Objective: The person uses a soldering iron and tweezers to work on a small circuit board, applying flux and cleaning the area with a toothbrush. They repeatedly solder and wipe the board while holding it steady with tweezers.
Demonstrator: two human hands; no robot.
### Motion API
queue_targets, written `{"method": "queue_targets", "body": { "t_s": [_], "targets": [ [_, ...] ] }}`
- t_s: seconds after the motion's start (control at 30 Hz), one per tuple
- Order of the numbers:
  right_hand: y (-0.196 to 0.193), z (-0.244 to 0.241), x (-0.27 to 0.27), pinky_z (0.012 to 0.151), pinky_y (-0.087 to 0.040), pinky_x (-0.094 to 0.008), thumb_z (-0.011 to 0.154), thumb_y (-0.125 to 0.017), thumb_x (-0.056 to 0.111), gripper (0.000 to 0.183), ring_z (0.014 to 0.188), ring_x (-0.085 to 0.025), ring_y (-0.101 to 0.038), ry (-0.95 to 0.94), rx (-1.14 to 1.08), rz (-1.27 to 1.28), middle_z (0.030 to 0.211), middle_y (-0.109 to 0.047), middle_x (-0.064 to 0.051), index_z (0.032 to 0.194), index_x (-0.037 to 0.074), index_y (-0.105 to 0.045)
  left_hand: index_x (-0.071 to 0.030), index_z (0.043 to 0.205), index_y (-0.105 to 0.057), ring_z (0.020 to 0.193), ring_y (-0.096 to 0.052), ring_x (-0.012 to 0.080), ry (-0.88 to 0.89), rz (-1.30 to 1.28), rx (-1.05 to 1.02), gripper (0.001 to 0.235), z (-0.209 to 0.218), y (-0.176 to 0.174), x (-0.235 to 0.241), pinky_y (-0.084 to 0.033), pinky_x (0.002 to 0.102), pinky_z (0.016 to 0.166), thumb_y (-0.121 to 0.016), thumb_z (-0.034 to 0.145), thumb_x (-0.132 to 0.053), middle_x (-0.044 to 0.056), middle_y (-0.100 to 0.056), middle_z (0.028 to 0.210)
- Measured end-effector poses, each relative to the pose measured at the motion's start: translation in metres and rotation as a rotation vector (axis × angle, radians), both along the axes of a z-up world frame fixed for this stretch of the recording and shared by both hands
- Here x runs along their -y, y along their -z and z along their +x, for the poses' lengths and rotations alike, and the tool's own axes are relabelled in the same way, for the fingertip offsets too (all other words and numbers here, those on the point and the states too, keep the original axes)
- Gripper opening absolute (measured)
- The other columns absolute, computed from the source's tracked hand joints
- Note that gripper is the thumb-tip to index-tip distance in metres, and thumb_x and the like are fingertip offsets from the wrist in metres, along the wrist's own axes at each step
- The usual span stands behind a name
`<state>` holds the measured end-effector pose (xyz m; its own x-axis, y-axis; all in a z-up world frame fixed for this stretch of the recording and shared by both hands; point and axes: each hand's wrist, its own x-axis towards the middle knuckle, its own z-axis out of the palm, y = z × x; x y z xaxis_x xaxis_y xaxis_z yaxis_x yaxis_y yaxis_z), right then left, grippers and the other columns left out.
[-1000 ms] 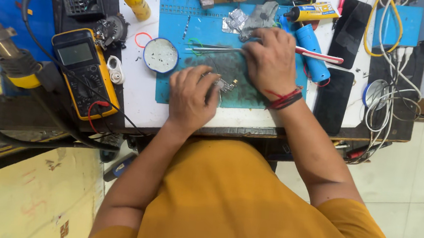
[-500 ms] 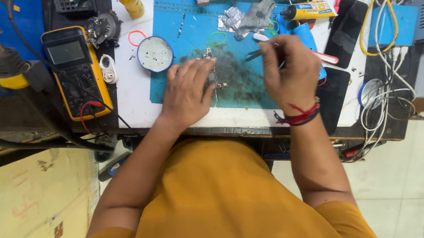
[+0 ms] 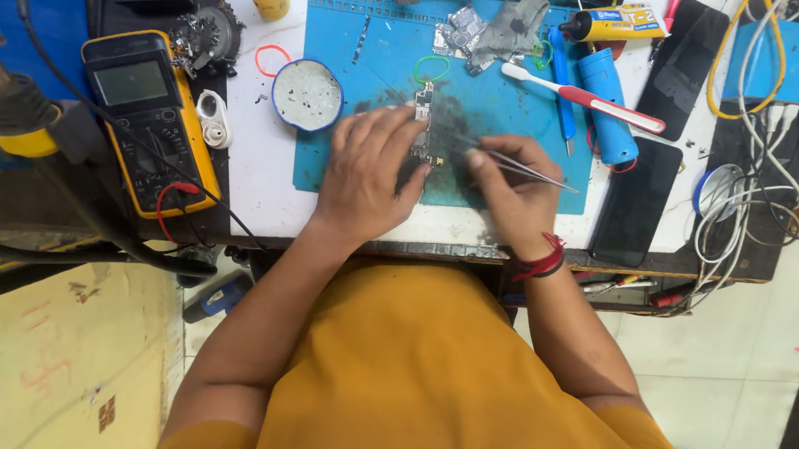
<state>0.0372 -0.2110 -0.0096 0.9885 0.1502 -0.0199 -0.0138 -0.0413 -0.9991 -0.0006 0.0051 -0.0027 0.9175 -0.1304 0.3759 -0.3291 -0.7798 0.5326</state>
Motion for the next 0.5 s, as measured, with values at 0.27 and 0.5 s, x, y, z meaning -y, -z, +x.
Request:
{"method": "queue_targets", "body": {
  "t_s": [0.27, 0.5],
  "targets": [
    [0.011, -0.004, -0.012, 0.072, -0.054, -0.022, 0.097, -0.076, 0.004, 0.010, 0.081, -0.006, -0.068, 0.000, 0.097, -0.157, 0.091, -0.076, -0.006, 0.102, -0.003, -0.071, -0.009, 0.122, -0.075, 0.129, -0.050, 0.0319, -0.050, 0.043, -0.008, 0.035, -0.001, 0.002, 0.000, -0.036, 0.049, 0.107, -0.078, 0.090, -0.026, 0.014, -0.057, 0.143],
    [0.010, -0.003, -0.011, 0.070, -0.053, -0.022, 0.096, -0.077, 0.003, 0.009, 0.078, -0.005, -0.067, 0.007, 0.165, -0.237, 0.088, -0.075, -0.006, 0.098, -0.003, -0.071, -0.012, 0.119, -0.077, 0.129, -0.050, 0.0312, -0.079, 0.059, 0.003, 0.033, 0.000, 0.005, 0.002, -0.036, 0.048, 0.108, -0.078, 0.090, -0.028, 0.013, -0.057, 0.144]
  ]
}}
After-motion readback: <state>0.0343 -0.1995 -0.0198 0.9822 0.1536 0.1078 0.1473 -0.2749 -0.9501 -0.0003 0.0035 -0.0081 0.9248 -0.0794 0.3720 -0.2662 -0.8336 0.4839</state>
